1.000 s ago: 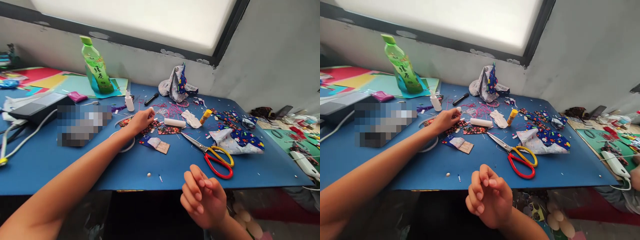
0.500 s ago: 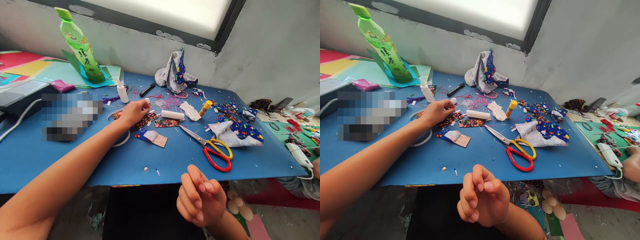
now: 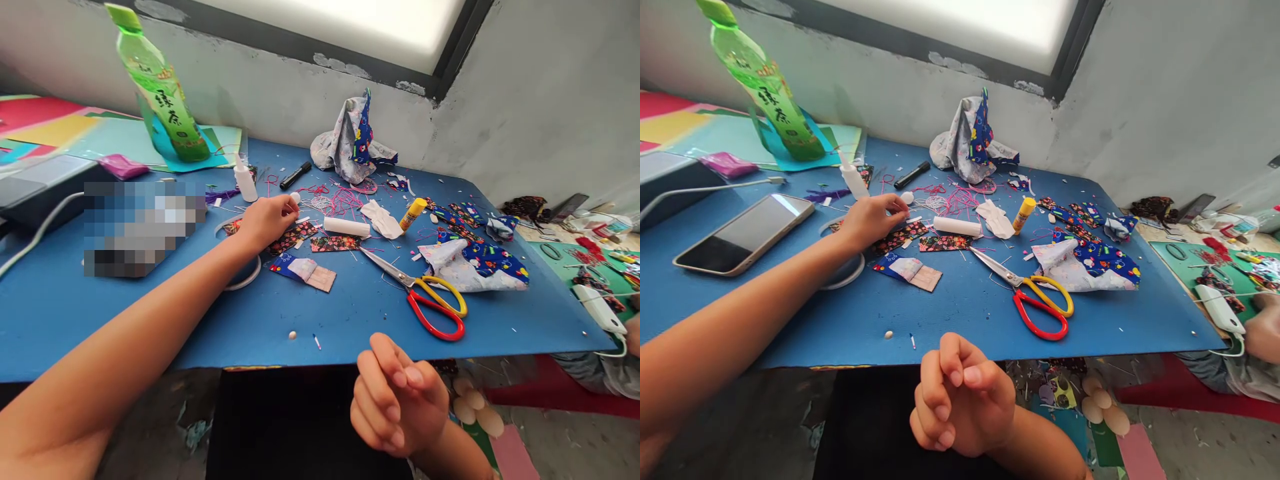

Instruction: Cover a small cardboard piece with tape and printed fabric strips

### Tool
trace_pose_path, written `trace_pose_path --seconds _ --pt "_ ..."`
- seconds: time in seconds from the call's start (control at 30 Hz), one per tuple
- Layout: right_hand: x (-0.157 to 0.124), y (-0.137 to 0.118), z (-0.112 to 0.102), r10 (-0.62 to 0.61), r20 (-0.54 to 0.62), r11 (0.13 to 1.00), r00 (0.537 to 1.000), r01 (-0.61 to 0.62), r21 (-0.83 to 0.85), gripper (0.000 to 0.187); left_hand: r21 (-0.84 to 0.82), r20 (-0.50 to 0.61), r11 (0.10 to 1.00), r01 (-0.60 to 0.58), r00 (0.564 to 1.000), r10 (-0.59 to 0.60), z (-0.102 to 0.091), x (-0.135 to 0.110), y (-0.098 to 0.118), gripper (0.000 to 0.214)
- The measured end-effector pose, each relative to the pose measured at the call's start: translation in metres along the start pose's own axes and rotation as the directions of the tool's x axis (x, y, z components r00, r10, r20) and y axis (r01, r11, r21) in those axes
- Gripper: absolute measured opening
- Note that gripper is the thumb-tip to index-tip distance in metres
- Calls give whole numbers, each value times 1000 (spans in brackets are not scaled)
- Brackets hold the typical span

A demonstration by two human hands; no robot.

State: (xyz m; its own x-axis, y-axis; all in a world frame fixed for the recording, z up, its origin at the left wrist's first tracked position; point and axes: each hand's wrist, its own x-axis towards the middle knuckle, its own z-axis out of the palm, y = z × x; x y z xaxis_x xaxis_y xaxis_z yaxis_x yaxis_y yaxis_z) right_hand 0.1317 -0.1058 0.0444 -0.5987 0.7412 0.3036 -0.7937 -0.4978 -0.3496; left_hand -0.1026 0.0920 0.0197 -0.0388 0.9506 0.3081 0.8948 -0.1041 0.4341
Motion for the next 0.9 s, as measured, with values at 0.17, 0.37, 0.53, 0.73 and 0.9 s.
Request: trace_pose_path --seconds 0.17,0.37,0.53,0.73,0.9 --pt "-1 3 -3 -1 -20 1000 1000 0 -17 32 -13 -18 1000 -2 1000 2 0 0 -1 16" --pt "-10 -10 -10 -62 -156 912 986 -7 -409 40 -196 -139 978 -79 989 52 -14 4 0 16" --pt "7 -53 -15 -123 106 10 987 108 -994 8 -382 -164 905 -190 977 136 -38 -3 23 15" --pt "69 -91 -19 -123 283 -627 951 147 -765 31 -633 149 744 -212 910 386 -49 -35 66 12" --pt "95 -95 -26 -31 -44 -559 999 -53 -827 24 -762 219 631 -146 859 463 -44 -50 80 13"
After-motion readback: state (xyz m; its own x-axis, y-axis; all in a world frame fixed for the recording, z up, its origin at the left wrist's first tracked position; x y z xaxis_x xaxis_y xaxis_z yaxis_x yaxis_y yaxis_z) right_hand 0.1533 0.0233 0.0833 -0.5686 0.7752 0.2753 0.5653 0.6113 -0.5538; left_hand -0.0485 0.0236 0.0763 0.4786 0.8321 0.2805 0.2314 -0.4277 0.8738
